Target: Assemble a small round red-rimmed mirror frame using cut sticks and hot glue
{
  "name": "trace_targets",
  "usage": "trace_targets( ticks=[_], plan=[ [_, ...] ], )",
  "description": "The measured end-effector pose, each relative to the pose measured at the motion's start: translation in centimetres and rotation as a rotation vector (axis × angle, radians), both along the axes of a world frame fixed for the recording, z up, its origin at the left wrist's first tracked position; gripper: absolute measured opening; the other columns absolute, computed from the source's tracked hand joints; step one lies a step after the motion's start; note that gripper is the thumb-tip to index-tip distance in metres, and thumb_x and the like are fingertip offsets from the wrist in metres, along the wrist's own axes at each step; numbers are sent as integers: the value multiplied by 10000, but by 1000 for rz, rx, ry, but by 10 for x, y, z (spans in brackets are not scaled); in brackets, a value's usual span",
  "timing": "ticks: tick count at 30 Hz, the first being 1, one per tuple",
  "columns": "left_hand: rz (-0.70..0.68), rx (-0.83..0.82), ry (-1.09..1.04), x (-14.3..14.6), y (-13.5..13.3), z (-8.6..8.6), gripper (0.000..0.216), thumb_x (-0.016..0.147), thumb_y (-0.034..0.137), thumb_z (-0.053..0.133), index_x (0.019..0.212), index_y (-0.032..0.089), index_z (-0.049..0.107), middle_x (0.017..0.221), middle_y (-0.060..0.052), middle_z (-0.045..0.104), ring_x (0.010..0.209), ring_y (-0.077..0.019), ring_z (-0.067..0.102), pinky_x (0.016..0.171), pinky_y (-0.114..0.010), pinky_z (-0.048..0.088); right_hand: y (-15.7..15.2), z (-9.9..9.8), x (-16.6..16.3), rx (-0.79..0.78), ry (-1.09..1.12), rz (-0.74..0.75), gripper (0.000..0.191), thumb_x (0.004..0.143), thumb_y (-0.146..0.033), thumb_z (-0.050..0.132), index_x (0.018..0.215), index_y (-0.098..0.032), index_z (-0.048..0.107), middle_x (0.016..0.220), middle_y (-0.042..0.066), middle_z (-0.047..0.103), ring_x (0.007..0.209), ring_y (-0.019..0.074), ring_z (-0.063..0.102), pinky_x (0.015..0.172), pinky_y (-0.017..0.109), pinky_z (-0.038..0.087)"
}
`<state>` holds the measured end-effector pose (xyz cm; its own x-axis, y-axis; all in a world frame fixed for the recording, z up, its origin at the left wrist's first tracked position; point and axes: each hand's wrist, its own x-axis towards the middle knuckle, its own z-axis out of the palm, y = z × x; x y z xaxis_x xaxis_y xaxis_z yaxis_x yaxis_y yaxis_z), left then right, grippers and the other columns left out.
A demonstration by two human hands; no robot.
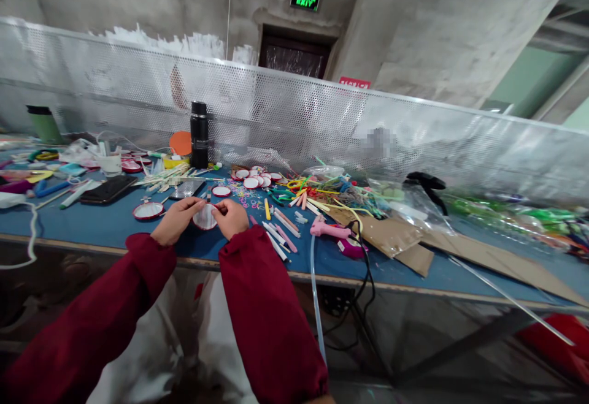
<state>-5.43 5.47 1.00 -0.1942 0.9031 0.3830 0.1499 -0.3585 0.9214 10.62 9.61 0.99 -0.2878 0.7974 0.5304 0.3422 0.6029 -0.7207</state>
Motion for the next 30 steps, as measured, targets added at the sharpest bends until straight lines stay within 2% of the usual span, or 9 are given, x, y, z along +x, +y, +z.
trace_targets(
  ticks=[10,19,30],
  plan=[
    [-35,-15,-39,-2,3,-4,437,698,571,741,828,154,738,748,-19,684,674,-150,545,651,-263,410,0,0,1,-4,-27,-21,16,795,-204,684,808,-198,677,713,-12,704,646,141,640,626,247,486],
    [-78,-50,-82,-2,3,-2,469,646,584,772,796,143,723,690,-16,661,597,-132,522,584,-254,403,-3,3,2,7,-50,-40,28,789,-188,681,780,-201,658,693,-19,684,635,140,620,620,248,468],
    [-66,-62,-125,-1,1,-1,515,638,600,766,878,145,750,773,-40,705,648,-159,577,625,-278,468,-3,4,1,-24,1,-53,28,790,-208,691,801,-203,666,728,-6,712,669,157,653,653,265,504]
  ],
)
